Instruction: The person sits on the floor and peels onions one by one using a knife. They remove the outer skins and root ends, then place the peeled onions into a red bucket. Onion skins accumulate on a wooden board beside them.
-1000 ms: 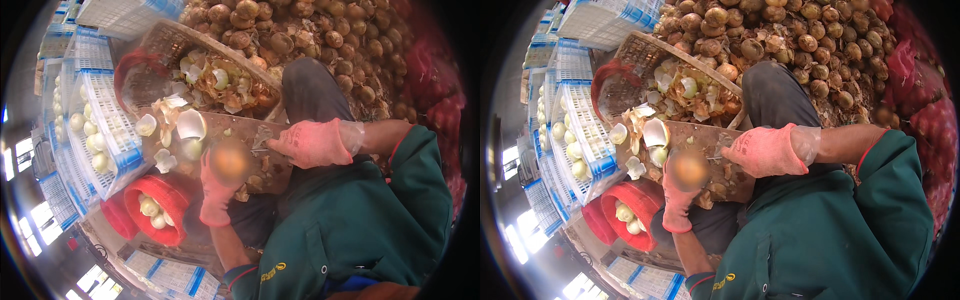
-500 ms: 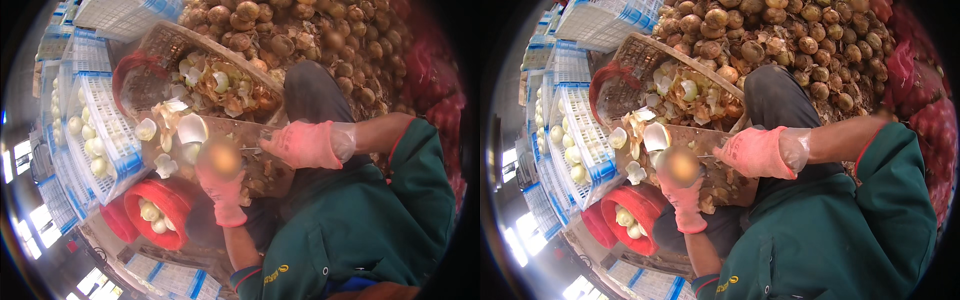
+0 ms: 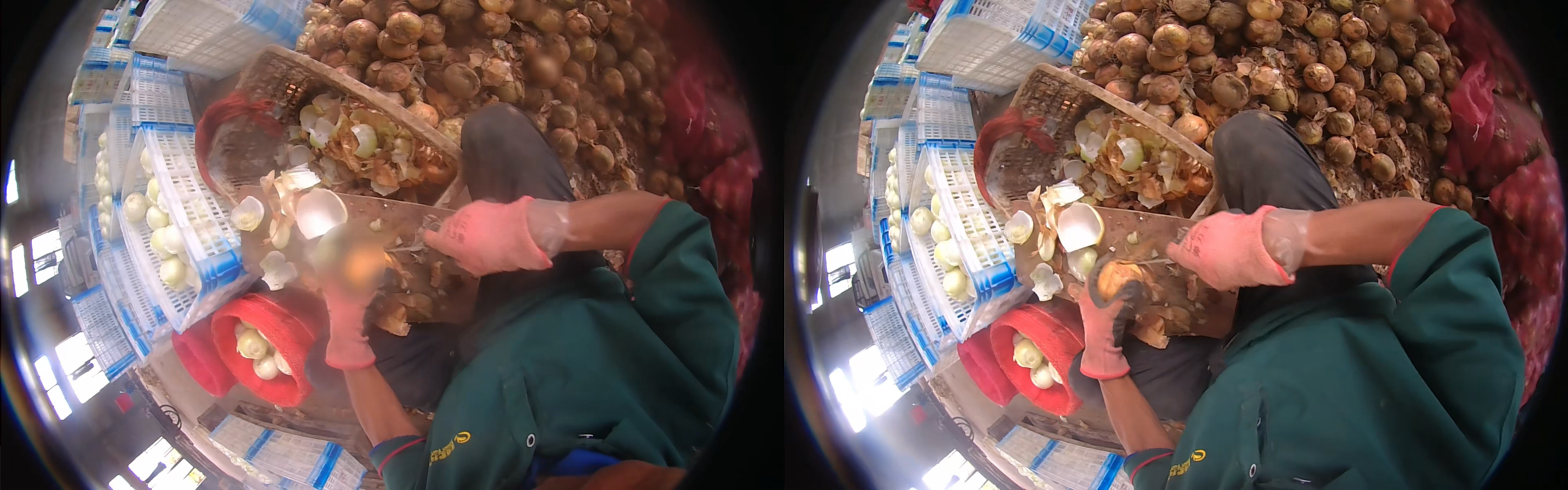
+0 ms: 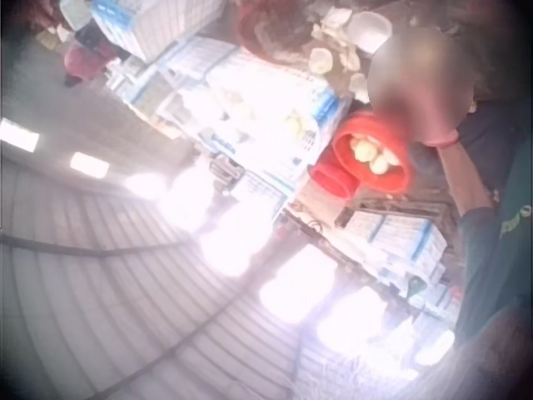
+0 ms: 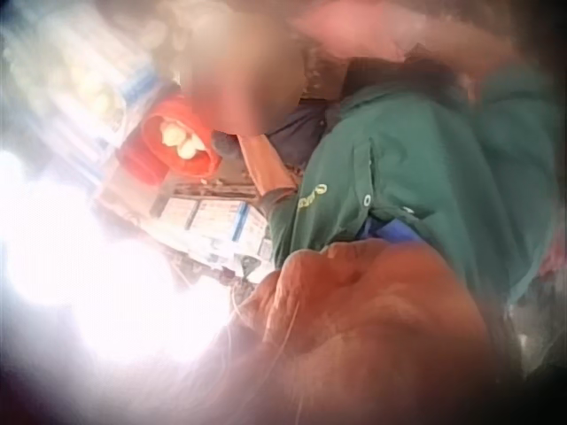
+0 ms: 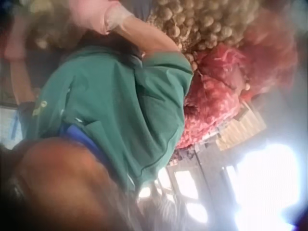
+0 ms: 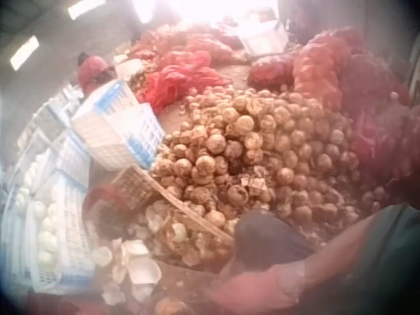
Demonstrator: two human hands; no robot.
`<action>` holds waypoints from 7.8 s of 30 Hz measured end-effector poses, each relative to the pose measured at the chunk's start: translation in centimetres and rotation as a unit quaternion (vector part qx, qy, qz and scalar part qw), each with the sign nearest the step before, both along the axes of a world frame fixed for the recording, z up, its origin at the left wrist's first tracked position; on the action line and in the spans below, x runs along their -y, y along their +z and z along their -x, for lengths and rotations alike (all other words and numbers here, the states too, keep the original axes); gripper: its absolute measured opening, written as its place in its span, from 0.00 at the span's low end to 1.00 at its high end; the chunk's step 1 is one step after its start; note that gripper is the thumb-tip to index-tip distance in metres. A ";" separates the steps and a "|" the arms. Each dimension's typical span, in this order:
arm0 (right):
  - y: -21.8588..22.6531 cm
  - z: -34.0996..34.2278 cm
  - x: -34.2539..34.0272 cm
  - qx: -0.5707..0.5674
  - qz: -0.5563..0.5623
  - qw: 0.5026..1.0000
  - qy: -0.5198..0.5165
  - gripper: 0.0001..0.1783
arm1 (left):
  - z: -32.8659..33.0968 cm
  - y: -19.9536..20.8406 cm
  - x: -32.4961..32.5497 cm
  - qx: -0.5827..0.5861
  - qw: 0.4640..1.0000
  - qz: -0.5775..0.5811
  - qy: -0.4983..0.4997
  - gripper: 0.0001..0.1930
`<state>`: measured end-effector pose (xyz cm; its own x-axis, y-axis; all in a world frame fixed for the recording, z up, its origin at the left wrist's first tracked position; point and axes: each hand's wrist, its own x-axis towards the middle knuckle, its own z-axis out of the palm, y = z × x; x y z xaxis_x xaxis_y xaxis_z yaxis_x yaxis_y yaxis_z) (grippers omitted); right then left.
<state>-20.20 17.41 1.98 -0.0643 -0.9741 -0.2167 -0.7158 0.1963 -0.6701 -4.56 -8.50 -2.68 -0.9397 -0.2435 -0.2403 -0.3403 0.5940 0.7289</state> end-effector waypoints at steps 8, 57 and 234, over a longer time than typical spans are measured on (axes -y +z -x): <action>1.8 0.3 0.0 0.022 -0.025 0.999 0.018 0.10 | 0.6 5.1 -11.1 0.116 0.917 0.362 0.120 0.51; -1.9 -1.9 7.6 0.502 0.103 0.753 -0.414 0.27 | -1.3 2.8 -6.7 -0.204 0.959 -0.088 0.176 0.51; 4.3 -0.9 -1.5 -0.070 -0.043 0.993 -0.081 0.24 | -0.3 1.9 -4.7 -0.139 0.910 -0.323 0.220 0.55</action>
<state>-19.35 18.91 6.26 -0.2536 -0.9267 -0.2773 -0.7551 0.3688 -0.5420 -4.24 -3.77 -0.78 -0.8318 -0.5031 -0.2345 -0.1905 -0.1380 0.9719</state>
